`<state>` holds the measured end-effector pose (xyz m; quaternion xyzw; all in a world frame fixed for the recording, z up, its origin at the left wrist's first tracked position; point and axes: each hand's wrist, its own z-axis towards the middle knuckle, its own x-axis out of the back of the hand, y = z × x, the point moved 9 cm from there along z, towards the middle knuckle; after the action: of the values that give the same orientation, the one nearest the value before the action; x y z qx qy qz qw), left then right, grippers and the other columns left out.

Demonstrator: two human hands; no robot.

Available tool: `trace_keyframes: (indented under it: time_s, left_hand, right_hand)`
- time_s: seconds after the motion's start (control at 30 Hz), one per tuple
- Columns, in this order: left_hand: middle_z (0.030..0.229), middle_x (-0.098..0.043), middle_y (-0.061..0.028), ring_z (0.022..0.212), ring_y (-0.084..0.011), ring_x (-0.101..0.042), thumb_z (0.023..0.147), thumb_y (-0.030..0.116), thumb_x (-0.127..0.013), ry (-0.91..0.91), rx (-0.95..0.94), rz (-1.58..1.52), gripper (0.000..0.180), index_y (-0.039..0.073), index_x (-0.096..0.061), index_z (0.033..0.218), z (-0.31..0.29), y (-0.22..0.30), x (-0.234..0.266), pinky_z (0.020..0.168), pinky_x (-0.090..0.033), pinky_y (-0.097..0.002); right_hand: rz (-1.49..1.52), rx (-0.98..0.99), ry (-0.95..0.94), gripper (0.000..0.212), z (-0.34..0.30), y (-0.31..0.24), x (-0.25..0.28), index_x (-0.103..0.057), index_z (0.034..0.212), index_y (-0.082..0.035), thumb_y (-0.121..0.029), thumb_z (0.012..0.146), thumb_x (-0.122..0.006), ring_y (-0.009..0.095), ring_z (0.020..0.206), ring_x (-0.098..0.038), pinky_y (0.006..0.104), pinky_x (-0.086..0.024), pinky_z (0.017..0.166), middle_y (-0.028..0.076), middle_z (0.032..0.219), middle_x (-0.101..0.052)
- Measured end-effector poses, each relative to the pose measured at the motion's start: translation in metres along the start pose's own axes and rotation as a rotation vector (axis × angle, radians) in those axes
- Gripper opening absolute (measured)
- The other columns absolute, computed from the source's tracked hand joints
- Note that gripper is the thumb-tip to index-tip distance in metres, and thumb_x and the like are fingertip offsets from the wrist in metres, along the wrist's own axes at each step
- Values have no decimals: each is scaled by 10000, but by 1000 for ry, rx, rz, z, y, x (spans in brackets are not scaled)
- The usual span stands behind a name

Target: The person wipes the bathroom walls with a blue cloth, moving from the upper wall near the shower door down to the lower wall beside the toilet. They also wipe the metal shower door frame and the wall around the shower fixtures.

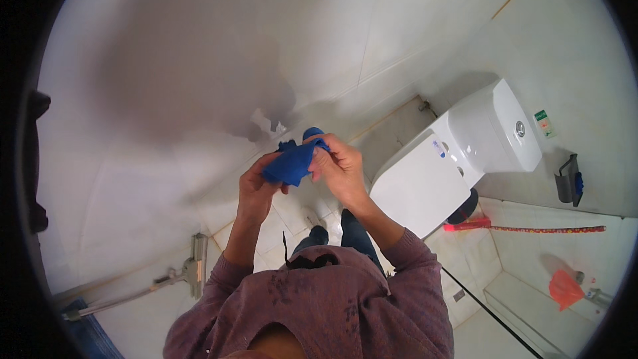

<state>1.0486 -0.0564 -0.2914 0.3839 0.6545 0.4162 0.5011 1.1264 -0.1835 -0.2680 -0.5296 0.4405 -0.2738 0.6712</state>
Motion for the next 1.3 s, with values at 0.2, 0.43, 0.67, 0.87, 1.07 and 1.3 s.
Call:
trace_keyframes:
  time_s: [0.2,0.43,0.67,0.87,1.07,1.3]
  left_hand:
    - [818,-567,-20,727,-64,-501,813,-59,-526,371,-537,458,114,-20,-561,914,-6,126,-4,635,-396,-180]
    - [918,-553,-95,808,-142,-519,767,-154,-484,857,-1386,468,193,-36,-553,902,-87,261,-25,735,-424,-242]
    - [779,-564,-121,600,-183,-552,677,-98,-605,658,-1029,906,224,-9,-579,882,-47,193,-12,554,-455,-271]
    - [739,-537,-91,543,-184,-546,697,-89,-561,538,-700,998,167,29,-553,815,-25,90,22,492,-444,-263]
    - [945,-574,-132,579,-167,-578,803,-17,-512,445,-479,779,83,14,-485,875,-25,40,45,482,-463,-252]
    - [1023,-576,-112,729,-147,-605,729,30,-623,334,-376,303,409,-5,-447,1097,-30,80,18,655,-491,-253]
  right_hand:
    - [42,483,319,213,29,-121,12,-552,969,21,-170,885,-506,102,752,-548,221,-439,674,62,860,-584]
    - [-466,1491,250,308,27,-275,-88,-552,1018,-10,-151,748,-597,186,786,-555,277,-440,707,101,941,-573]
    - [-882,1373,60,469,34,-189,-137,-580,1047,-141,-123,584,-652,285,782,-562,411,-446,663,80,925,-569]
    - [-973,988,-38,490,28,-60,-96,-580,1046,-168,-75,571,-657,328,866,-551,416,-449,714,84,998,-572]
    - [-936,397,-130,390,35,27,-66,-592,943,-110,20,575,-588,311,836,-544,366,-452,725,117,889,-573]
    - [-174,480,-56,303,30,-92,-94,-560,915,6,127,665,-439,101,799,-525,216,-428,732,43,882,-566]
